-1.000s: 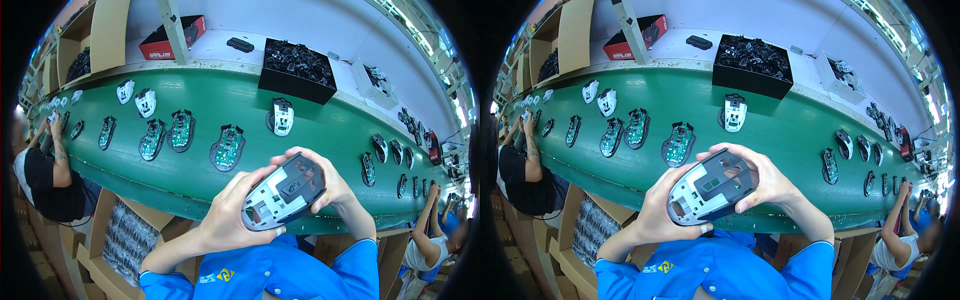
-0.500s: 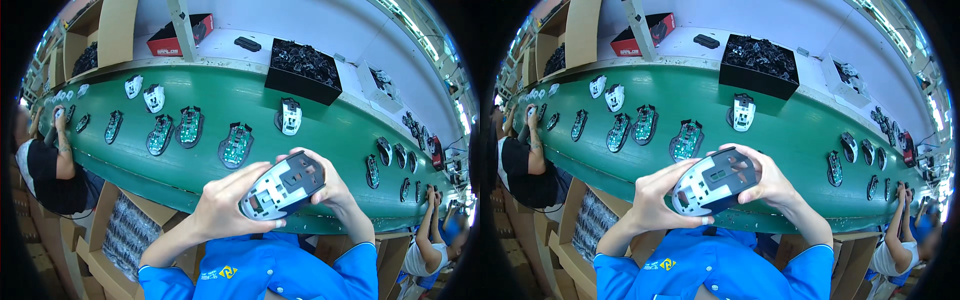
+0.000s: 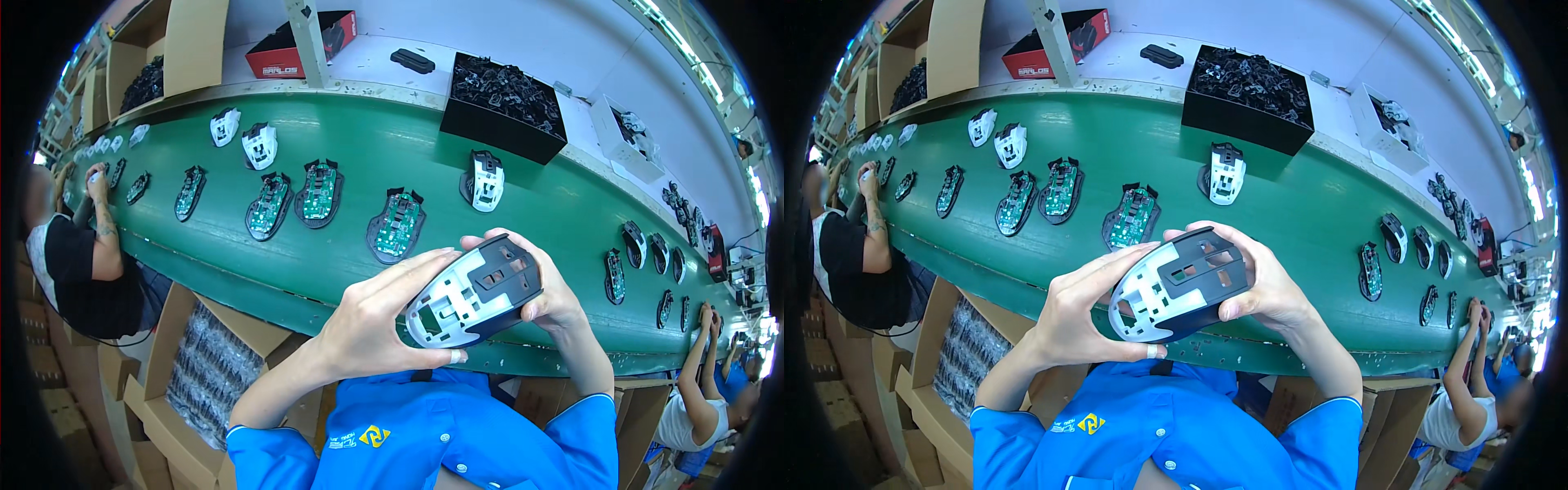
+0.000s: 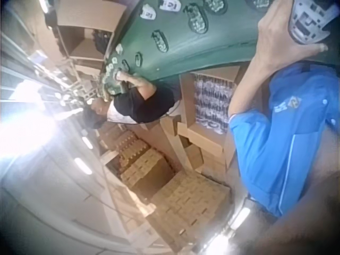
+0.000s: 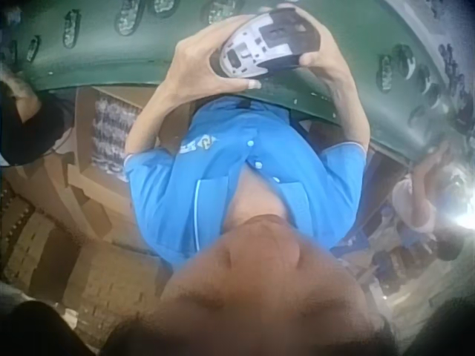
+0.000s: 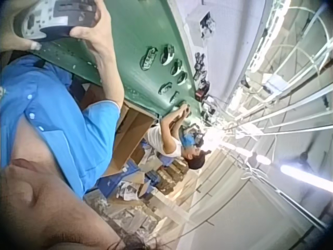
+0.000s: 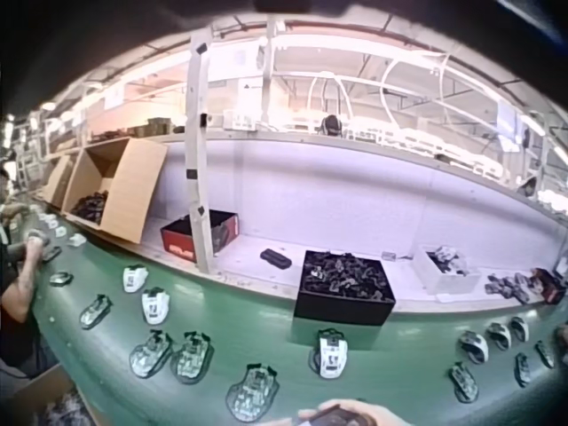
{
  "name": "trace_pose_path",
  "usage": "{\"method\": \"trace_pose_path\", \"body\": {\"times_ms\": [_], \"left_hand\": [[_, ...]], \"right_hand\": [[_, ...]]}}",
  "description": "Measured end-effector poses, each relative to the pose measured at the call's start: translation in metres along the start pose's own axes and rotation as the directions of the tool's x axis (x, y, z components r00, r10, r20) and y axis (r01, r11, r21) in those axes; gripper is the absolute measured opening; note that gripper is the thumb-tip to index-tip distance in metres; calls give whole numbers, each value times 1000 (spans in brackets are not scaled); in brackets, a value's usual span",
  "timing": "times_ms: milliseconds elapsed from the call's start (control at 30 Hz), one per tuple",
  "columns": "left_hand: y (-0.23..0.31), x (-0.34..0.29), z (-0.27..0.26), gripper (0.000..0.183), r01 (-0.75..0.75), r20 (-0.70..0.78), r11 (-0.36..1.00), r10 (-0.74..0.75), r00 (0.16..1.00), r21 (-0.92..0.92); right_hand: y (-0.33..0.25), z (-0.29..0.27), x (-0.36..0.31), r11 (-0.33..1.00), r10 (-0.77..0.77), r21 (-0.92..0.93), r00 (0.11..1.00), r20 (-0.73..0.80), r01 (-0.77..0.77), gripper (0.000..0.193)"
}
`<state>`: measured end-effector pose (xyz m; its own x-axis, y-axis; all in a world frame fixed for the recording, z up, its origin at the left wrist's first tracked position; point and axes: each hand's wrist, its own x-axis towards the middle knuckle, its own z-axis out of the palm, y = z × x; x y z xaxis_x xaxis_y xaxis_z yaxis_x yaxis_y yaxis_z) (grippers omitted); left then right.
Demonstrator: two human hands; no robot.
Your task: The person assembles computer mice on a factory assembly line. They pick up mouse shells and internal components from a green conveyor belt, insert the components into the shells, and snap the parts together. The person handles the items one at a time, moving from one unit to the next along the line.
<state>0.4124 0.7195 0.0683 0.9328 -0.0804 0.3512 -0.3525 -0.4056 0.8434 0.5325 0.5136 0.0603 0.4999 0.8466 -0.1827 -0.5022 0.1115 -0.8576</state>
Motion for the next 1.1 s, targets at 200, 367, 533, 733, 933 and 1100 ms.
{"method": "trace_pose_path", "body": {"times_ms": [200,367,533,733,933,1100], "left_hand": [[0,-7,-5,80,-123,-24,992,124,992,34],[-1,-5,-6,77,73,55,987,-66,996,-140],[-9,-8,8,73,71,-16,965,-77,997,-253],[-11,-15,11,69,122,-50,938,-146,988,-325],[-17,-8,-4,74,597,356,465,-506,785,-654],[-45,-21,-28,89,449,368,121,-406,836,-885]], "right_hand": [[-1,1,-5,984,-89,-145,991,104,103,100],[0,9,-7,958,-126,-253,991,39,132,97],[7,19,-9,899,-247,-352,965,85,261,91],[9,20,-6,885,-194,-413,977,86,213,88],[1,19,1,844,-86,-529,996,38,93,83],[-73,-33,39,417,-260,-866,949,177,275,46]]}}
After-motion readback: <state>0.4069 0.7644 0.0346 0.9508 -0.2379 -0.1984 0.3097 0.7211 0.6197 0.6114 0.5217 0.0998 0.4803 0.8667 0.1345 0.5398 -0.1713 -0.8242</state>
